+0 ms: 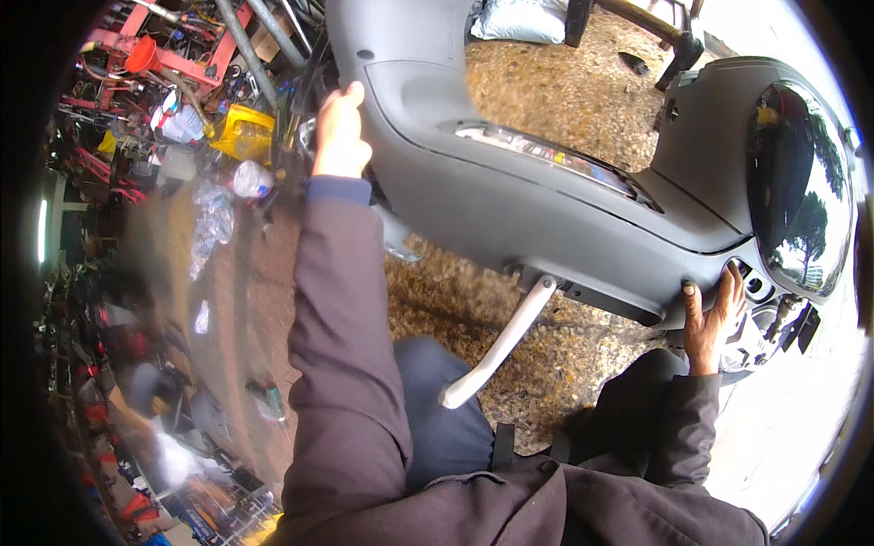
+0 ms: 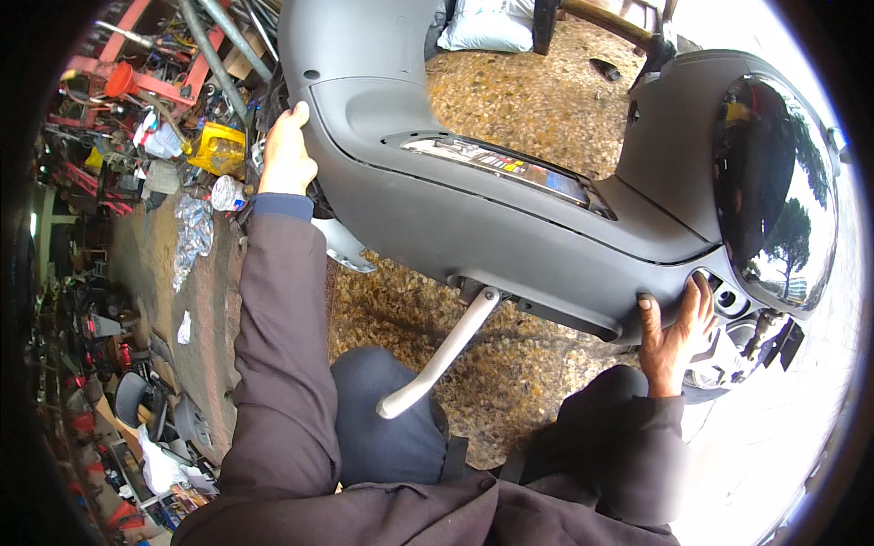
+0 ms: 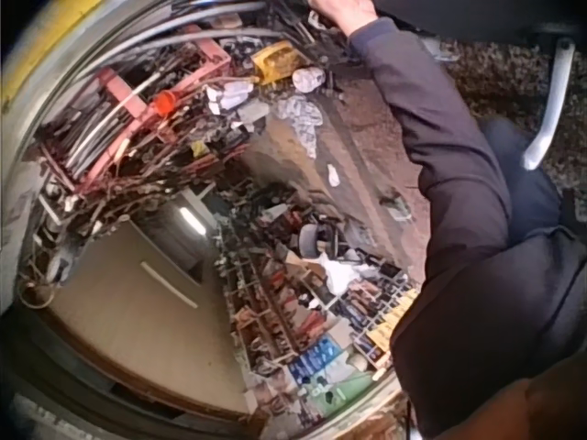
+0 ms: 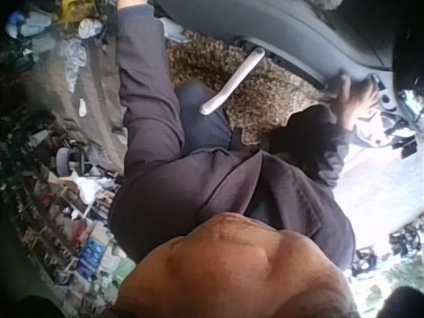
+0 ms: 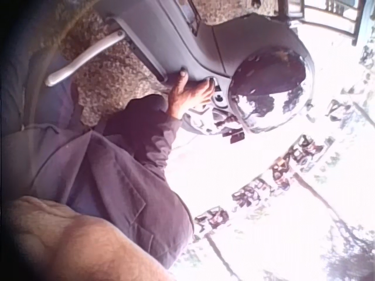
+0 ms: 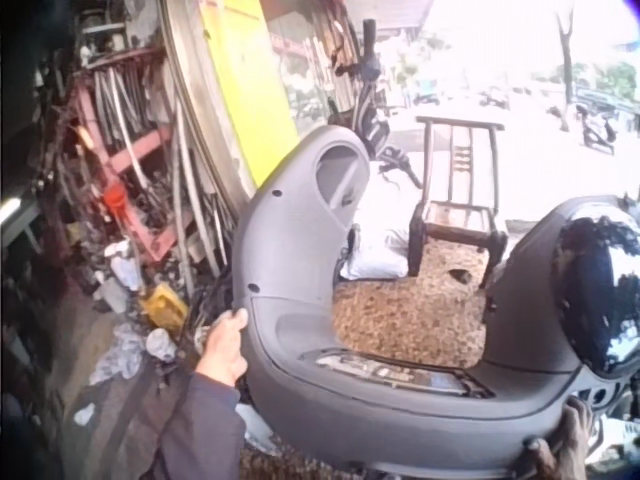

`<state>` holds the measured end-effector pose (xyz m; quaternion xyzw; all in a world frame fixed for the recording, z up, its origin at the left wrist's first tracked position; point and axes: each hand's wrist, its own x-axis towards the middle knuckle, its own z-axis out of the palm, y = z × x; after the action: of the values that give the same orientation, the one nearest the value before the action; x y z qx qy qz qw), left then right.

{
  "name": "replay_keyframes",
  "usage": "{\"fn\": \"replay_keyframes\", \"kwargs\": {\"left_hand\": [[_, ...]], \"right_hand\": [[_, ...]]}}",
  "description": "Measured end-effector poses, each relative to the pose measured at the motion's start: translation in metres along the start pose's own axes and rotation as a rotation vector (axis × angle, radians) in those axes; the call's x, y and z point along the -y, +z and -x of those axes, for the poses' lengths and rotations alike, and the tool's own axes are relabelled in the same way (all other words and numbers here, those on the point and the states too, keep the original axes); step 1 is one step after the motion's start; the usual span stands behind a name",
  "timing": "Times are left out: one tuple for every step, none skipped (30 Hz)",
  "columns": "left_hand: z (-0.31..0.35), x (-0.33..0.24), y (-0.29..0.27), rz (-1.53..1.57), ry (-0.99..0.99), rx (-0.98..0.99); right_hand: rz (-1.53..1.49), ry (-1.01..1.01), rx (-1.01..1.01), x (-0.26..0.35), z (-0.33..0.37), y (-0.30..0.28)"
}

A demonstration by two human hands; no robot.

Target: The person uses a cordless drill to remove screws from a scooter's body panel, then detaches the panel and places it aside. They then reattach the panel, aligning it with the frame and securing it with screws.

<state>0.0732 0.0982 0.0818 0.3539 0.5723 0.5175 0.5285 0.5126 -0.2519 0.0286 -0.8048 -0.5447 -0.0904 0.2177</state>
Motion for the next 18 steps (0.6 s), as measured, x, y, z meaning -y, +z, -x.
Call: {"fn": "replay_keyframes", "kwargs": {"left_hand": [[0.0,0.001,0.0,-0.01,0.011,0.005],[-0.001,0.0,0.0,-0.016,0.027,0.011],[-0.001,-0.001,0.002,-0.01,0.065,-0.012],[0.001,0.0,0.004,-0.005,0.093,-0.044],[0.005,0.001,0.007,-0.015,0.168,-0.056],[0.01,0.001,0.009,-0.04,0.197,-0.102],[0.015,-0.001,0.013,-0.083,0.259,-0.163],[0.02,-0.002,0.014,-0.136,0.306,-0.235],[0.027,-0.004,0.015,-0.192,0.351,-0.31],[0.032,-0.009,0.009,-0.172,0.374,-0.286],[0.04,-0.008,0.005,-0.014,0.39,-0.3],[0.046,-0.006,0.003,0.16,0.473,-0.288],[0.048,-0.005,0.003,0.081,0.513,-0.326],[0.048,-0.005,0.003,0.089,0.486,-0.322],[0.048,-0.004,0.002,0.099,0.469,-0.325],[0.047,-0.004,0.001,0.106,0.45,-0.324],[0.047,-0.004,0.0,0.122,0.438,-0.308],[0.046,-0.004,-0.001,0.124,0.446,-0.309]], "right_hand": [[-0.001,0.018,0.019,0.0,0.0,0.0],[-0.003,0.02,0.022,0.0,-0.001,0.0],[-0.015,0.02,0.014,0.0,-0.001,0.0],[0.002,0.029,0.026,0.0,-0.002,0.0],[0.011,0.035,0.035,0.0,-0.003,-0.001],[0.011,0.045,0.035,0.0,-0.003,-0.001],[0.023,0.042,0.049,0.0,-0.003,-0.001],[0.007,0.052,0.041,0.0,-0.003,-0.002],[0.012,0.041,0.041,0.001,-0.003,-0.003],[0.0,0.034,0.037,0.001,-0.004,-0.003],[0.005,0.043,0.049,0.001,-0.004,-0.004],[-0.002,0.034,0.046,0.002,-0.004,-0.005],[0.006,0.035,0.043,0.003,-0.004,-0.005],[0.013,0.053,0.05,0.003,-0.004,-0.005],[0.018,0.057,0.053,0.004,-0.003,-0.006],[0.023,0.06,0.053,0.005,-0.004,-0.006],[0.023,0.067,0.057,0.006,-0.004,-0.007],[0.016,0.064,0.055,0.007,-0.004,-0.007]]}}
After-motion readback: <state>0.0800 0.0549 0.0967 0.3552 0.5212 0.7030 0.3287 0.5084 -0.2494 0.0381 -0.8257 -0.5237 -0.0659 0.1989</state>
